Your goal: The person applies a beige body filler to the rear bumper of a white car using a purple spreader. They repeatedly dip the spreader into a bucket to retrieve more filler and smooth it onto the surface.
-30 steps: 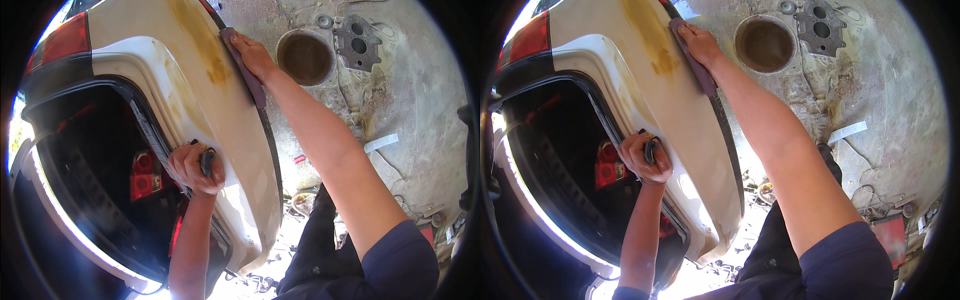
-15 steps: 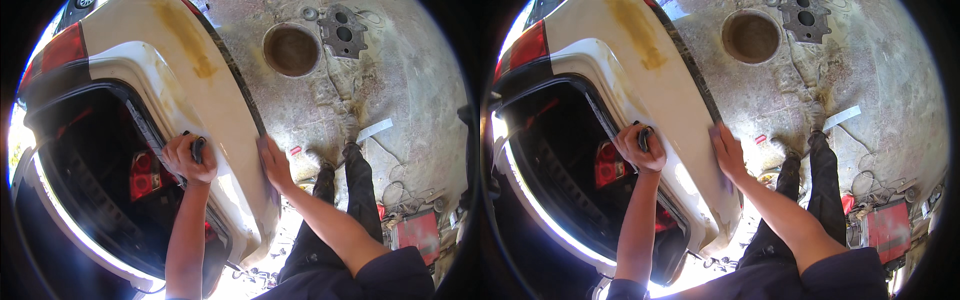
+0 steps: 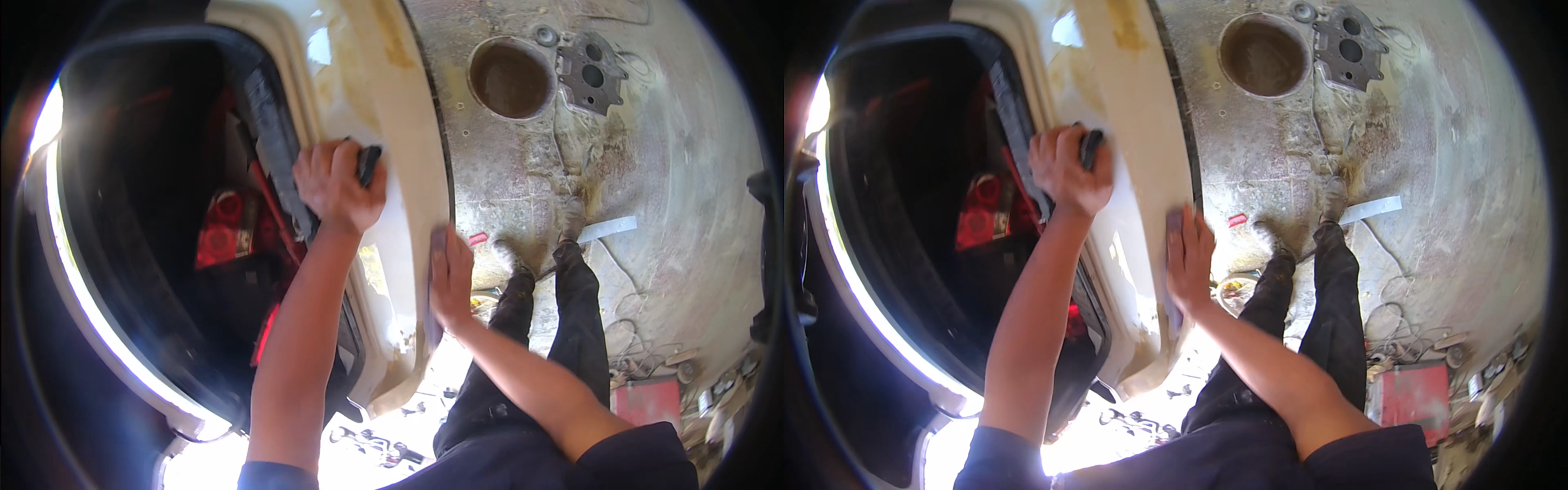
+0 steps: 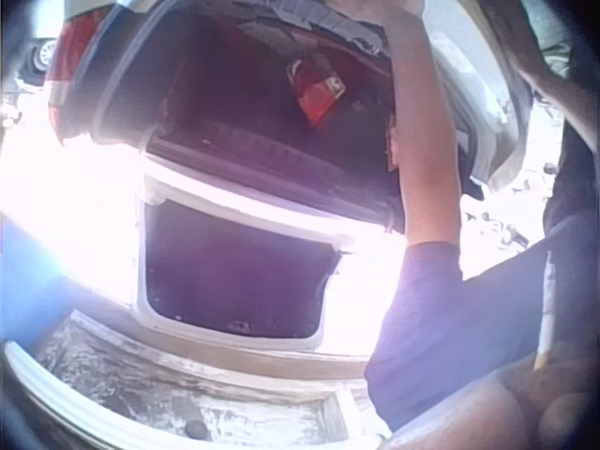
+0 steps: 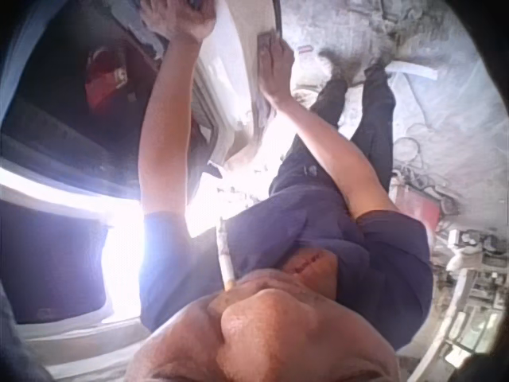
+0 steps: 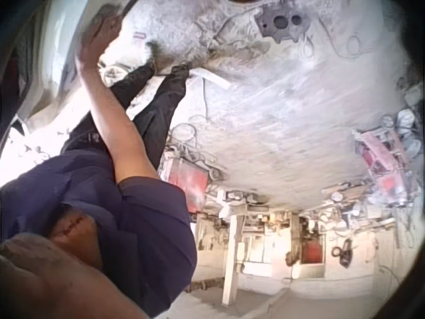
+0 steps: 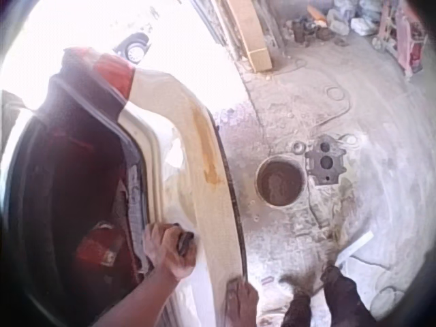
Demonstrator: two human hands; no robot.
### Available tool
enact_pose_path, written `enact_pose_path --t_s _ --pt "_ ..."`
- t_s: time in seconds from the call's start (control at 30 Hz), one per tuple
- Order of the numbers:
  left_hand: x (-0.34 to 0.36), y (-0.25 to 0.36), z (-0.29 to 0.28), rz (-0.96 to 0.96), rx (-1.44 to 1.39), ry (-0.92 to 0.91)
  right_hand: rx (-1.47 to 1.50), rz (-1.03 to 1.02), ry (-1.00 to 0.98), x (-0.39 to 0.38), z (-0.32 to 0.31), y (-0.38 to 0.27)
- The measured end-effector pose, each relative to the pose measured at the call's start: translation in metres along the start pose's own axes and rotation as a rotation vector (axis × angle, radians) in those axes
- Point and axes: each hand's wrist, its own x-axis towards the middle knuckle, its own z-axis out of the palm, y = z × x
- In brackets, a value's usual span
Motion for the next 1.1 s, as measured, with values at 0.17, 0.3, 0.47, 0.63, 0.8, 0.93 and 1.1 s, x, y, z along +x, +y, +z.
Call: enact_pose_path --t_s 0.17,0.3,0.47,0.63,0.8,0.93,1.1 --pt "0.016 0.01 0.003 0.007 -0.002 0.026 -0.181 -0.674 0.335 0.201 -0.025 -0.095" --pt "0.016 0.005 -0.02 -0.177 -0.24 -0.002 -0.691 -1.048 0.317 0.234 -0.053 -0.149" --pt "-0.075 0.044 -0.106 -0.376 -0.541 0.005 -0.931 -1.124 0.088 0.128 -0.05 -0.13" --pt "-0.201 0.07 -0.219 -0.706 -0.697 -0.008 -0.927 -1.101 -0.278 -0.053 -0.026 -0.038" --pt "-0.278 0.078 -0.267 -0.863 -0.676 -0.002 -0.945 -1.235 -0.691 -0.141 -0.016 -0.022" --pt "-0.305 0.087 -0.287 -0.89 -0.588 0.06 -0.954 -1.271 -0.529 -0.04 -0.026 -0.074" --pt "-0.298 0.105 -0.311 -0.94 -0.439 0.048 -0.93 -1.213 -0.237 -0.033 -0.02 -0.072"
